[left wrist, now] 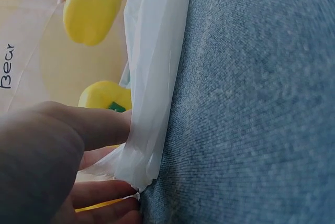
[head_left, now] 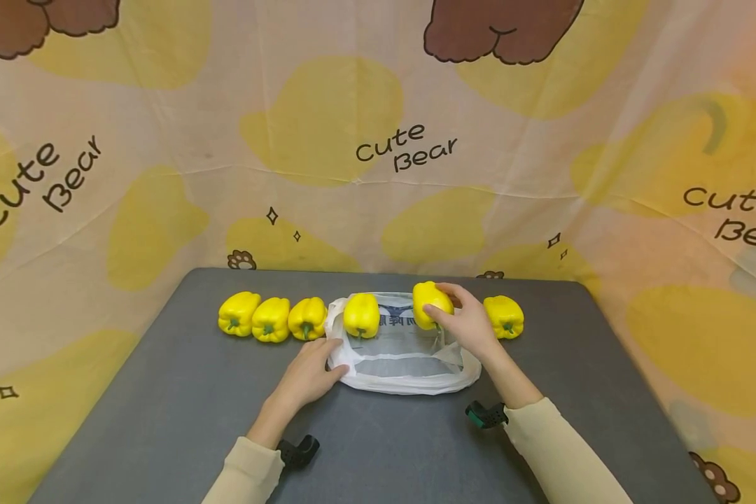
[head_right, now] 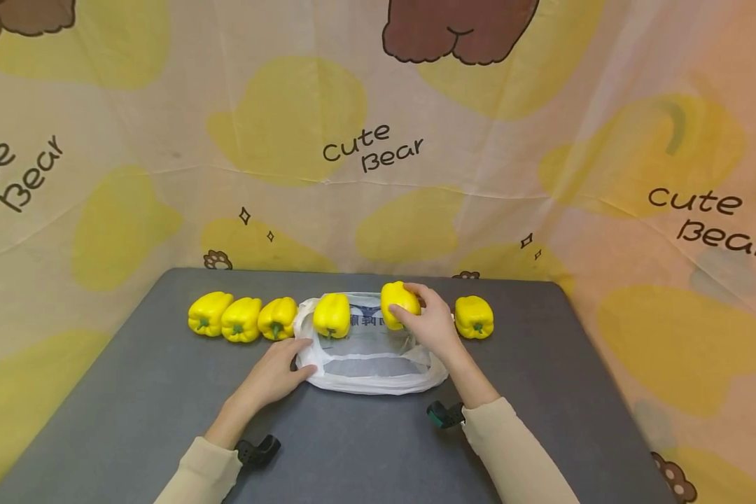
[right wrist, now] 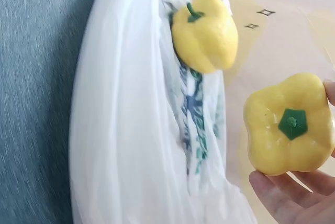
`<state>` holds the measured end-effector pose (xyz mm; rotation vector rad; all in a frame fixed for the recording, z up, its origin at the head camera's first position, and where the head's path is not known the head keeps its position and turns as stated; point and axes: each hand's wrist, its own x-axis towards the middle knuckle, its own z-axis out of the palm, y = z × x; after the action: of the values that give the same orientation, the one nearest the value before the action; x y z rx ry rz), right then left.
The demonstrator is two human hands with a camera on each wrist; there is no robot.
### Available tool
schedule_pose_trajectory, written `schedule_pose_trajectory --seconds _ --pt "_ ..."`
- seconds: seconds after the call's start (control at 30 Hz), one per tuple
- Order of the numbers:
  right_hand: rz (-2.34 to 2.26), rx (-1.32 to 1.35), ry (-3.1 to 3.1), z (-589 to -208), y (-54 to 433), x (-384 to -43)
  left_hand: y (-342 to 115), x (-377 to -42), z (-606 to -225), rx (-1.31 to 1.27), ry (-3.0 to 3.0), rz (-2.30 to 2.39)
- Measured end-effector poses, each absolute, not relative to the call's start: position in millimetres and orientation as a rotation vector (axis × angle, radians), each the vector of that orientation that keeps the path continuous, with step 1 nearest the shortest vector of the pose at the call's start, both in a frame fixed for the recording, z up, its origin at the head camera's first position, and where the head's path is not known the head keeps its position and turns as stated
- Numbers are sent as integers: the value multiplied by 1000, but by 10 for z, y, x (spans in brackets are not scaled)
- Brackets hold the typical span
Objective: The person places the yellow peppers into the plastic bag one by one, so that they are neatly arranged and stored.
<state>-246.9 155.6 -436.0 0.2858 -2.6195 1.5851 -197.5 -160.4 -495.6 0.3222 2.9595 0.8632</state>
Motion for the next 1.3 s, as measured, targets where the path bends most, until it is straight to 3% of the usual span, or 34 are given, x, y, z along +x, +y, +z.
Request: schedule_pose_trajectory --seconds 0.67,1.3 --pt "1637 222 -2618 -4551 1060 -2578 -1622 -1990 -4965 305 2942 1056" --pt "1492 226 -2682 -4727 890 -2682 -1620 -1996 -4981 301 2900 1172"
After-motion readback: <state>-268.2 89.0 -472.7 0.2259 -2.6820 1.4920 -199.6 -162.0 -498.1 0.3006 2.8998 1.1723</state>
